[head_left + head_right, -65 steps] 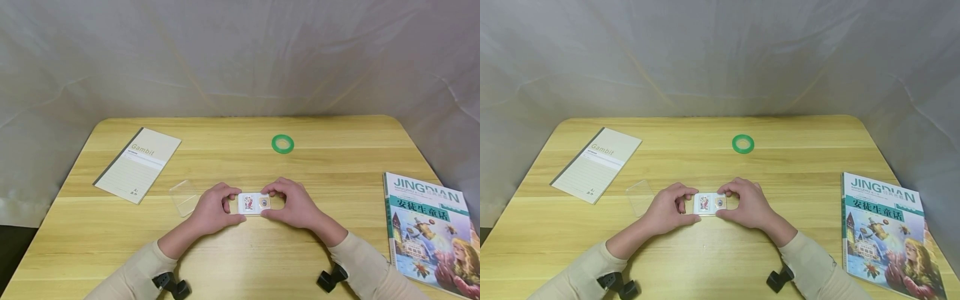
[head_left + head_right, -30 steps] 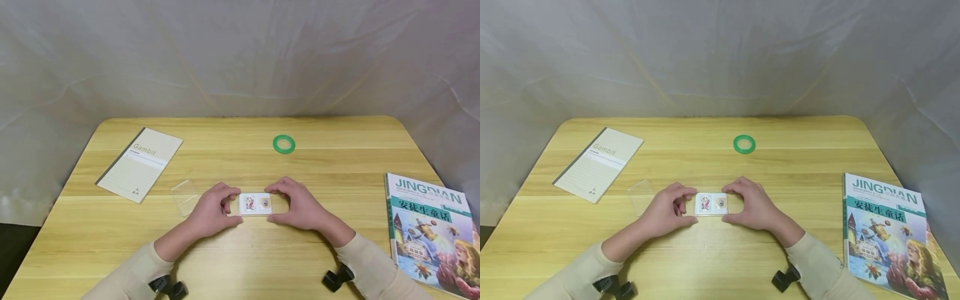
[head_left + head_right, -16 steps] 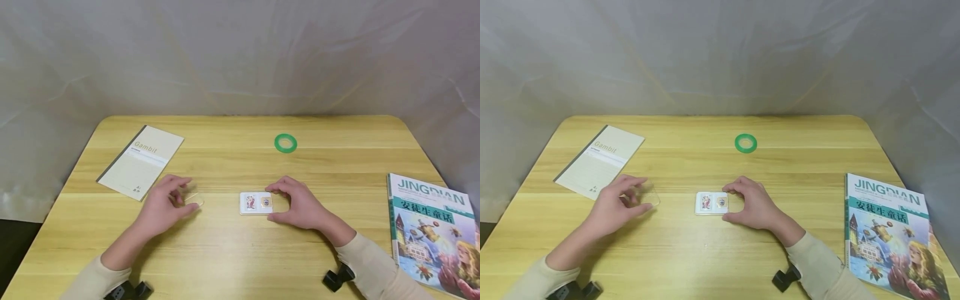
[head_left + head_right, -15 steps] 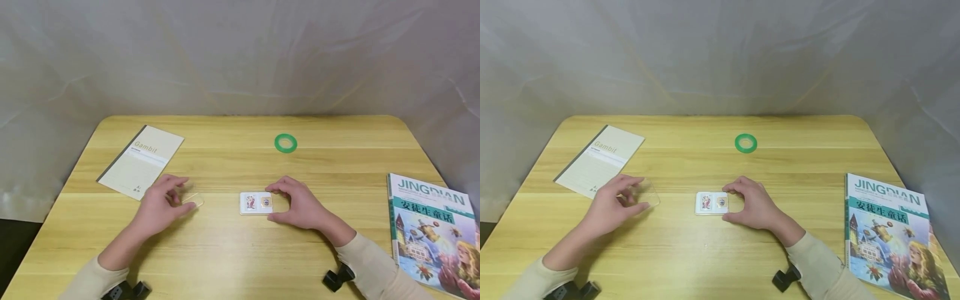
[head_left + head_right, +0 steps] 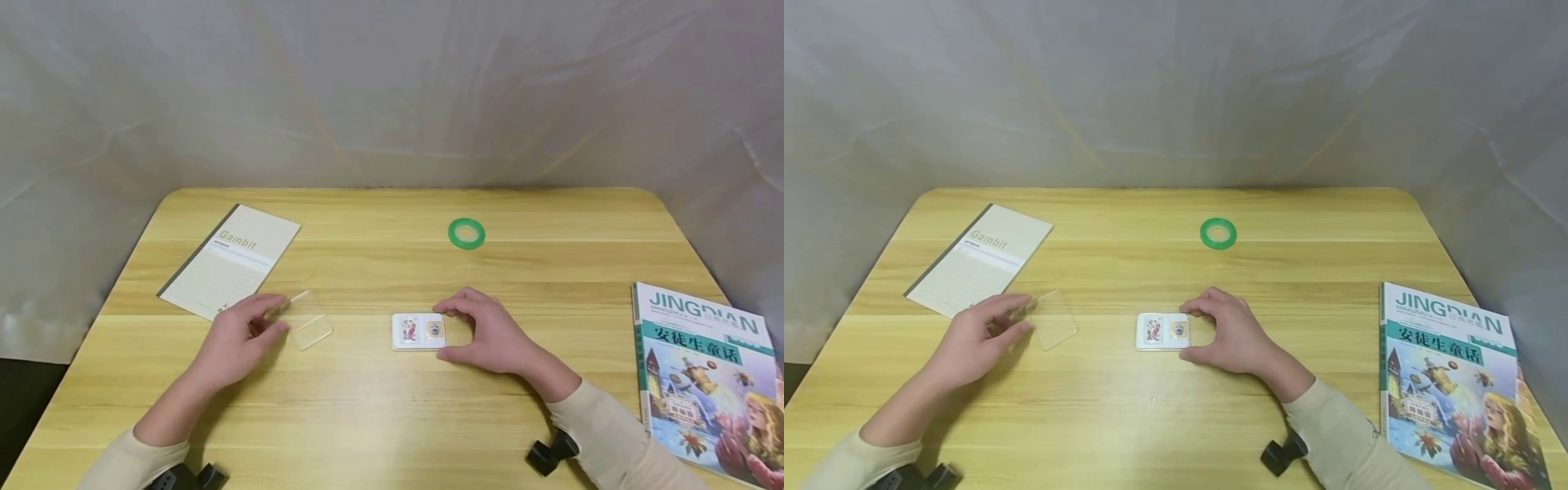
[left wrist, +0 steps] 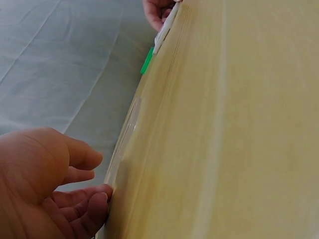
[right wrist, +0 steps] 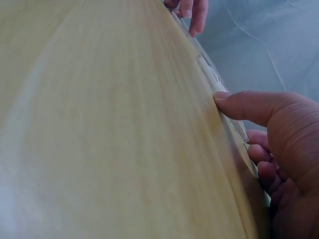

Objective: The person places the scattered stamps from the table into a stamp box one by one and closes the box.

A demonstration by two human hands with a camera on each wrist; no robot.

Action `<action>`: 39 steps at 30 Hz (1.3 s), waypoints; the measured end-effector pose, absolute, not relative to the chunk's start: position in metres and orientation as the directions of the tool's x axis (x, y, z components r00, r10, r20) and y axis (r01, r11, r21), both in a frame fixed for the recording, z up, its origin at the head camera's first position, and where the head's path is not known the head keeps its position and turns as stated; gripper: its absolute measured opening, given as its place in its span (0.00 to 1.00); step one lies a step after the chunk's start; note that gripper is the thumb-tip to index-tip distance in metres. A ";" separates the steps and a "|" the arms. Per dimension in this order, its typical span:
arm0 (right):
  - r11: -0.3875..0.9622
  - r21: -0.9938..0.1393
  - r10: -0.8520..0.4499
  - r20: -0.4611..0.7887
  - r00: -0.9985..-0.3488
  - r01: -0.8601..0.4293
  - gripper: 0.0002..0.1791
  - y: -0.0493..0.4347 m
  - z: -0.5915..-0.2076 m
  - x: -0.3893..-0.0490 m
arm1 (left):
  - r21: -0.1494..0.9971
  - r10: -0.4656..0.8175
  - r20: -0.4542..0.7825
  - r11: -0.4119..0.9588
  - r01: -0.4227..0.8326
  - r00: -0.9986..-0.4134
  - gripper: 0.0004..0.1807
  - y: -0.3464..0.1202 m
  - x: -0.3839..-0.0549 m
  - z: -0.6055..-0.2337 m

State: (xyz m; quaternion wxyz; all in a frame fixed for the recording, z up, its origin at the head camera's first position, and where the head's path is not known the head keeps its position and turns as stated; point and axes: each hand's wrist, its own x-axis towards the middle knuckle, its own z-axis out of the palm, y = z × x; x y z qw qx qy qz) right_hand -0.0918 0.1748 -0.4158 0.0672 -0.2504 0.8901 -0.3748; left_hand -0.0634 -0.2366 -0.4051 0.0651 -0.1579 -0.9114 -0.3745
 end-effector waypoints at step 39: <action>0.598 -0.693 -0.484 0.088 -0.870 -0.403 0.34 0.174 -0.415 -0.091 | 0.682 0.492 0.009 0.634 0.366 -0.870 0.41 -0.226 -0.067 -0.404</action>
